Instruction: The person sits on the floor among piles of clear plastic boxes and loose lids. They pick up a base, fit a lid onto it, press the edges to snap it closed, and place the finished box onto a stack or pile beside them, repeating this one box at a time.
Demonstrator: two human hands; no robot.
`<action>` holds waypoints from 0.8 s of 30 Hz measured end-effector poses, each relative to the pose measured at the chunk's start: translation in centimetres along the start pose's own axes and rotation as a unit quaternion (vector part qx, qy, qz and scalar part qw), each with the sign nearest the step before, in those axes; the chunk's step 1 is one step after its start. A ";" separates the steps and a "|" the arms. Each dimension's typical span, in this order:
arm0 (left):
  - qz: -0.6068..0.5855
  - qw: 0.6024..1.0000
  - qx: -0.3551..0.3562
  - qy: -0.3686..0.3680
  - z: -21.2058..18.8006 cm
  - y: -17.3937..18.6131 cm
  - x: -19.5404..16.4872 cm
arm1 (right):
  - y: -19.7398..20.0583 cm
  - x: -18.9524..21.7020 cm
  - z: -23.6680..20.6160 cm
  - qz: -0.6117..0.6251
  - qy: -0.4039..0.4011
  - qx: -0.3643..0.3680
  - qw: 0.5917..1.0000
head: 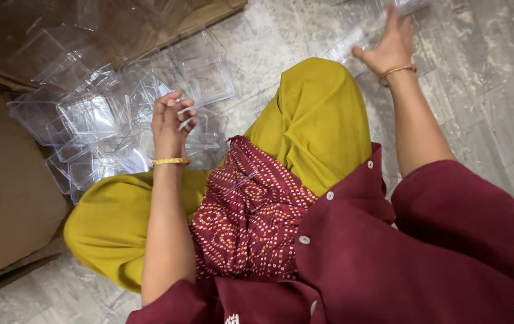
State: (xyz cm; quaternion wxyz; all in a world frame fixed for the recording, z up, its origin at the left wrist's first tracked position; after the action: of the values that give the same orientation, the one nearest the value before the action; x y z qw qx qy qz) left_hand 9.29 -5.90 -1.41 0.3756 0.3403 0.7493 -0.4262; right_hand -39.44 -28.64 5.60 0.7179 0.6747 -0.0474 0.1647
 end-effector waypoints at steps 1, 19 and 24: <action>0.006 1.000 0.010 0.007 0.0 -0.3 0.2 | -1.1 -1.1 0.1 -0.007 -0.026 0.027 0.999; 0.026 1.000 0.013 0.011 0.0 -1.1 -0.7 | -4.4 -3.1 1.3 -0.033 -0.069 0.056 0.995; 0.027 1.000 0.009 0.007 -0.2 -1.2 -1.1 | -4.0 -8.0 -1.0 0.255 -0.247 -0.096 0.930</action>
State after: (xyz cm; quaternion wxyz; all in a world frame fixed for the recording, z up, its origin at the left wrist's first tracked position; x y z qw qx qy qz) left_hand 8.75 -6.43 0.08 0.3785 0.3666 0.7387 -0.4203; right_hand -45.90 -29.14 -0.63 0.6788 0.5871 -0.4091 0.1648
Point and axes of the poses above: each hand's wrist, its own z-axis towards the middle knuckle, its own y-axis out of the back of the hand, x = y × z, the point moved 7 cm from there along z, towards the middle knuckle, and after that the axes turned 2 degrees about x, right-handed, at the moved point
